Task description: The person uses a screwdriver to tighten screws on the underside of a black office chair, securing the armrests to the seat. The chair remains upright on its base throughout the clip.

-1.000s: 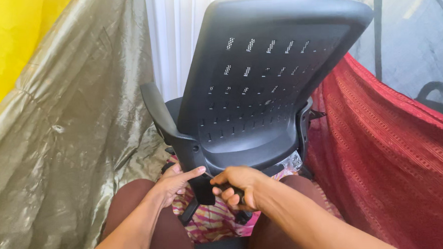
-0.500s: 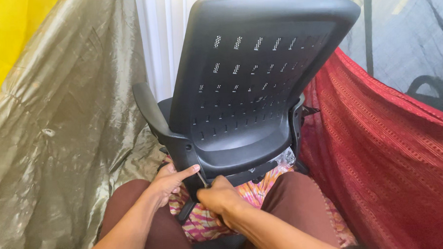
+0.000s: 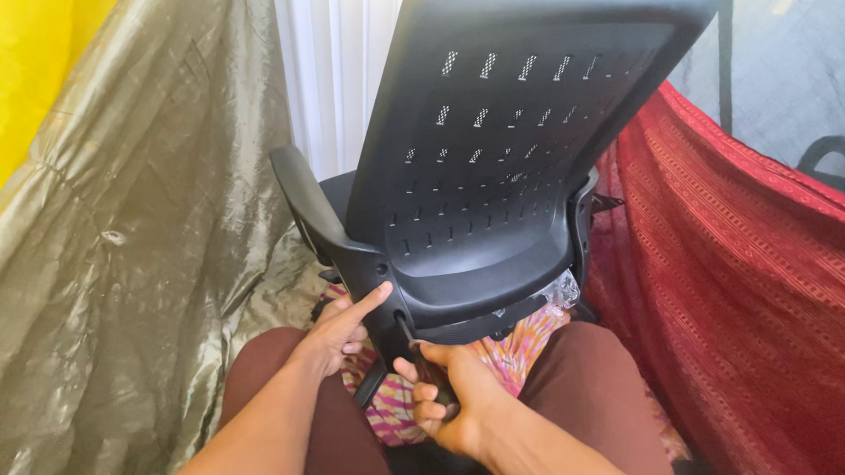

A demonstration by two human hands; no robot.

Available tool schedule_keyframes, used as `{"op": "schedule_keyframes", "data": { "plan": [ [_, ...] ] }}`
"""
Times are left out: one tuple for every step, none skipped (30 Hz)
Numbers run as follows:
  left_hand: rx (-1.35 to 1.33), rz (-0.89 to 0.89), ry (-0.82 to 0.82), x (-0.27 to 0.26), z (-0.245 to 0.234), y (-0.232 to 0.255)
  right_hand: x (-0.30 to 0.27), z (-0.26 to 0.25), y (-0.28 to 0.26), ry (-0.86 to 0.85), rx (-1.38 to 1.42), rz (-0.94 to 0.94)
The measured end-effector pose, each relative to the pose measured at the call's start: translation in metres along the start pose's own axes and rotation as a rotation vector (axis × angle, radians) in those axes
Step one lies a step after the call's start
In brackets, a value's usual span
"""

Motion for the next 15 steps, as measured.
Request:
{"op": "schedule_keyframes", "data": {
  "plan": [
    [0.006,0.004,0.000,-0.002,0.001,0.001,0.001,-0.003,-0.001,0.012,-0.030,-0.035],
    [0.018,0.008,0.003,-0.003,0.001,0.002,0.001,-0.006,-0.001,0.026,-0.056,-0.069],
    [0.031,0.012,0.005,-0.003,0.002,0.002,0.001,-0.009,-0.002,0.040,-0.083,-0.103],
    [0.044,0.018,0.006,-0.003,0.004,0.003,0.000,-0.010,-0.002,0.040,-0.094,-0.106],
    [0.048,0.017,0.004,-0.003,0.007,0.003,-0.001,-0.011,-0.005,0.039,-0.105,-0.109],
    [0.049,0.016,0.004,-0.004,0.008,0.002,-0.003,-0.011,-0.006,0.038,-0.118,-0.110],
    [0.050,0.015,0.004,-0.005,0.010,0.002,-0.005,-0.014,-0.008,0.062,-0.148,-0.113],
    [0.058,0.016,0.013,-0.005,0.010,0.002,-0.007,-0.014,-0.011,0.083,-0.176,-0.116],
    [0.066,0.016,0.021,-0.005,0.012,0.002,-0.009,-0.015,-0.013,0.104,-0.205,-0.118],
    [0.076,0.015,0.029,-0.004,0.013,0.002,-0.011,-0.015,-0.014,0.098,-0.214,-0.119],
    [0.084,0.025,0.028,-0.005,0.015,0.001,-0.013,-0.016,-0.016,0.092,-0.222,-0.119],
    [0.096,0.037,0.024,-0.006,0.016,0.001,-0.014,-0.014,-0.018,0.084,-0.227,-0.123],
    [0.108,0.049,0.021,-0.006,0.017,0.002,-0.015,-0.013,-0.019,0.084,-0.239,-0.121],
    [0.117,0.050,0.030,-0.005,0.016,0.002,-0.015,-0.014,-0.021,0.087,-0.250,-0.117],
    [0.127,0.052,0.039,-0.004,0.016,0.002,-0.016,-0.015,-0.022,0.091,-0.261,-0.112]
  ]
}}
Point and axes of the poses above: each hand's wrist, its own x-axis towards the middle knuckle, its own z-axis out of the palm, y = z × x, the point moved 8 cm from there along x, towards the middle knuckle, and after that the axes turned 8 degrees about -y, right-handed, at the moved point
